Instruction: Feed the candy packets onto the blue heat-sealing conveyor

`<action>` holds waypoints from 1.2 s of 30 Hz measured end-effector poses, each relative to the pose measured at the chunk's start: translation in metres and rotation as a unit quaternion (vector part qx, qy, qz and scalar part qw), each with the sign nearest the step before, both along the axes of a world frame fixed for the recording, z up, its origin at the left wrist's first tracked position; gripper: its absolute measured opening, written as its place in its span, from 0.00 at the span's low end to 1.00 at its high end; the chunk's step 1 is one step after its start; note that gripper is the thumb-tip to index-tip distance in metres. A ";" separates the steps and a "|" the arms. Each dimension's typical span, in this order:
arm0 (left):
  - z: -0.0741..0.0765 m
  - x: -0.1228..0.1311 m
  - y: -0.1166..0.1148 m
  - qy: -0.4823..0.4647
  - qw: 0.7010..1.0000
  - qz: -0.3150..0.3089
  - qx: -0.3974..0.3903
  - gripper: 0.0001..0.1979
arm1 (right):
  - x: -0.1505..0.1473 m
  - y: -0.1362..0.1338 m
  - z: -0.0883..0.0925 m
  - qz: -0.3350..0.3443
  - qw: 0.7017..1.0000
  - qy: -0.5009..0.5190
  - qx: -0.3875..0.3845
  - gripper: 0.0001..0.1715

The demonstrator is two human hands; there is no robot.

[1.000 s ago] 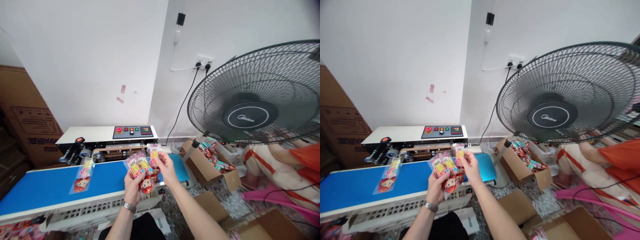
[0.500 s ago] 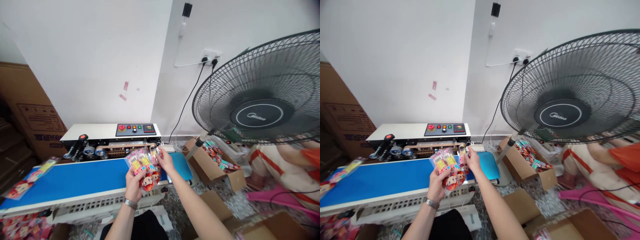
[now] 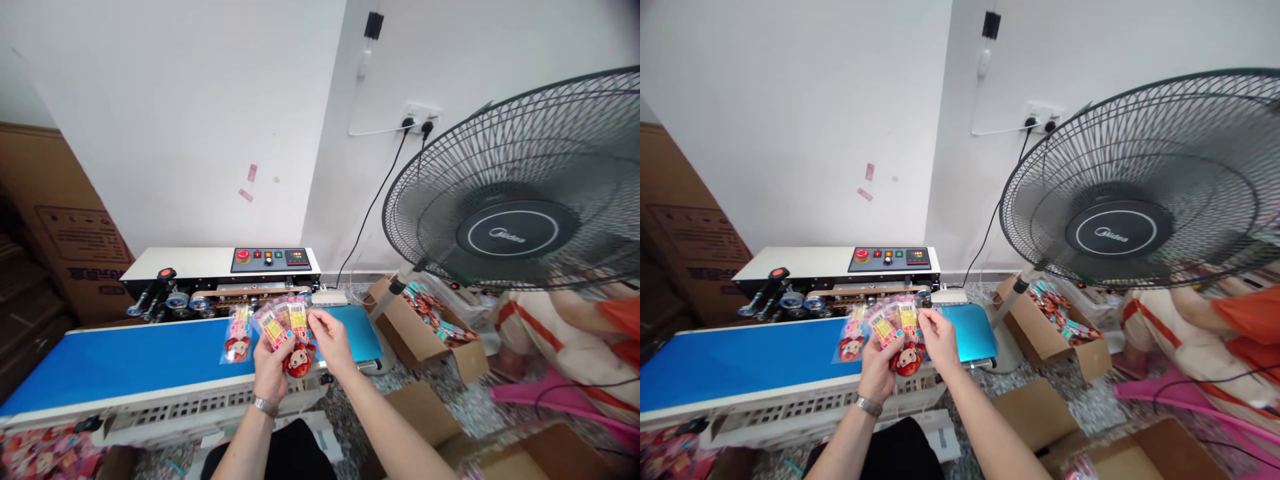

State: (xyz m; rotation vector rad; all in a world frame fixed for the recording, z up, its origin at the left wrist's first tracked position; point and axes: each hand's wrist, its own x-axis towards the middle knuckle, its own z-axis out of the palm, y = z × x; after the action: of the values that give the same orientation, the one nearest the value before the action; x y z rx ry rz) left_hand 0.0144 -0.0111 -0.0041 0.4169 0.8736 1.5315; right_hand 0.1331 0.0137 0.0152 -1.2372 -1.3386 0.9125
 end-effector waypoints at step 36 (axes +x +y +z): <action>-0.007 -0.011 0.007 0.014 0.990 0.111 -0.086 0.24 | 0.052 0.035 -0.033 -0.155 0.983 -0.085 -0.058 0.17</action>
State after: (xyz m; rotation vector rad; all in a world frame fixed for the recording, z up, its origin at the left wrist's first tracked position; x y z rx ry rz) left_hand 0.0034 -0.0039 -0.0107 0.2225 1.0940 1.6390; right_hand 0.1853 0.0491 -0.0180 -1.5923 -1.1910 0.6827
